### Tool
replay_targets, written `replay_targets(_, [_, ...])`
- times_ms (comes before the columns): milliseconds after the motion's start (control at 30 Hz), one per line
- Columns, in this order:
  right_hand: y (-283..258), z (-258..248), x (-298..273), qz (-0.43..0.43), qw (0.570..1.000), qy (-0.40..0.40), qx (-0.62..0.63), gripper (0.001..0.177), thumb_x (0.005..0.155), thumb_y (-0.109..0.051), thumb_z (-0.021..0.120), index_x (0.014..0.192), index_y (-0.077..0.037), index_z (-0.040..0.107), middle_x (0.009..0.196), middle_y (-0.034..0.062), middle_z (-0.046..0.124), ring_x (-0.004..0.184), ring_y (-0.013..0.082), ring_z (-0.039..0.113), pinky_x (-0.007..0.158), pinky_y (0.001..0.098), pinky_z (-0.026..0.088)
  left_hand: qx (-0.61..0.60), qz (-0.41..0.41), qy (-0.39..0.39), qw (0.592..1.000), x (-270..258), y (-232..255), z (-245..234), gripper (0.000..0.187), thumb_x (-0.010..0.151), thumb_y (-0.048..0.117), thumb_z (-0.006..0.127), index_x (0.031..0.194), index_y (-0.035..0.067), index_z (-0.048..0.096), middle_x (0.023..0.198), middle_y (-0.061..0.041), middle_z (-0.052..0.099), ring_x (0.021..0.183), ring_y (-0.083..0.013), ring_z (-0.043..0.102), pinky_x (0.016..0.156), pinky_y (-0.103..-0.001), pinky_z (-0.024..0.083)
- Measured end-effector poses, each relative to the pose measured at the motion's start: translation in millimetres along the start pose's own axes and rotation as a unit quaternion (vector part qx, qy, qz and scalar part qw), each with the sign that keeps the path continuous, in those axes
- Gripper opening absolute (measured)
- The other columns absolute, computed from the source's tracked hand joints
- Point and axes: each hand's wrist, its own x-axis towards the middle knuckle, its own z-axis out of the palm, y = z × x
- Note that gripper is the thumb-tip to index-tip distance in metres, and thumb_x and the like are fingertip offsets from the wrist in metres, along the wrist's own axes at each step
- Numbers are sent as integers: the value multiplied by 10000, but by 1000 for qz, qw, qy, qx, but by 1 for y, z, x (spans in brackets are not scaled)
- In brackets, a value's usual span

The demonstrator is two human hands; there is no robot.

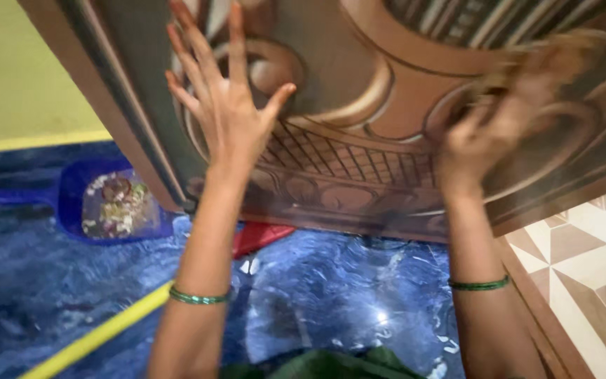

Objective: The person wipes a wooden door with a cloth, moving from the top edge down the side and across the carved floral panels. The person also wipes the adjacent door frame and floor trim while cleaning.

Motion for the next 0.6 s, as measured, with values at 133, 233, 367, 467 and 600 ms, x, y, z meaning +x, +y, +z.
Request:
replay_targets(133, [-118, 31, 10, -342, 936, -76, 22, 564, 982, -49, 607, 1537, -149, 608, 1619, 109, 486, 1569, 370, 324, 1312, 556, 164, -42, -7, 37, 998, 0, -10, 0, 985, 952, 652, 765, 1672, 373, 153, 1726, -100, -112, 1624, -342, -6, 1251, -738, 118])
replay_targets(233, [-162, 44, 41, -461, 884, -51, -57, 540, 1060, -85, 614, 1592, -177, 609, 1661, 87, 491, 1593, 285, 314, 1330, 515, 136, -83, -45, 132, 987, 8, -40, 3, 919, 1007, 609, 750, 1657, 340, 159, 1719, -72, -145, 1612, -339, -3, 1275, -709, 141])
replay_targets(367, [-154, 36, 101, -325, 943, -42, -66, 457, 1134, -126, 547, 1587, -106, 603, 1618, 190, 422, 1498, 441, 247, 1242, 612, 103, -150, -192, 240, 940, 16, -121, -4, 892, 1059, 510, 704, 1637, 97, 164, 1706, -209, 20, 1606, -383, 185, 1241, -635, 220])
replay_targets(467, [-147, 16, 103, -279, 953, -112, -31, 495, 1136, -195, 533, 1620, -92, 514, 1665, 217, 351, 1544, 456, 216, 1281, 625, 126, -303, -191, 159, 920, 17, -180, -12, 729, 1110, 472, 667, 1615, 45, 360, 1682, -200, 428, 1583, -346, 427, 1321, -471, 352])
replay_targets(600, [-177, 17, 76, -355, 925, -129, -50, 588, 1080, -58, 486, 1662, -128, 531, 1694, 218, 423, 1557, 461, 285, 1264, 600, 123, -370, -234, 123, 891, 21, -206, -20, 571, 1099, 500, 570, 1450, 51, 536, 1404, -208, 658, 1332, -318, 624, 1139, -387, 469])
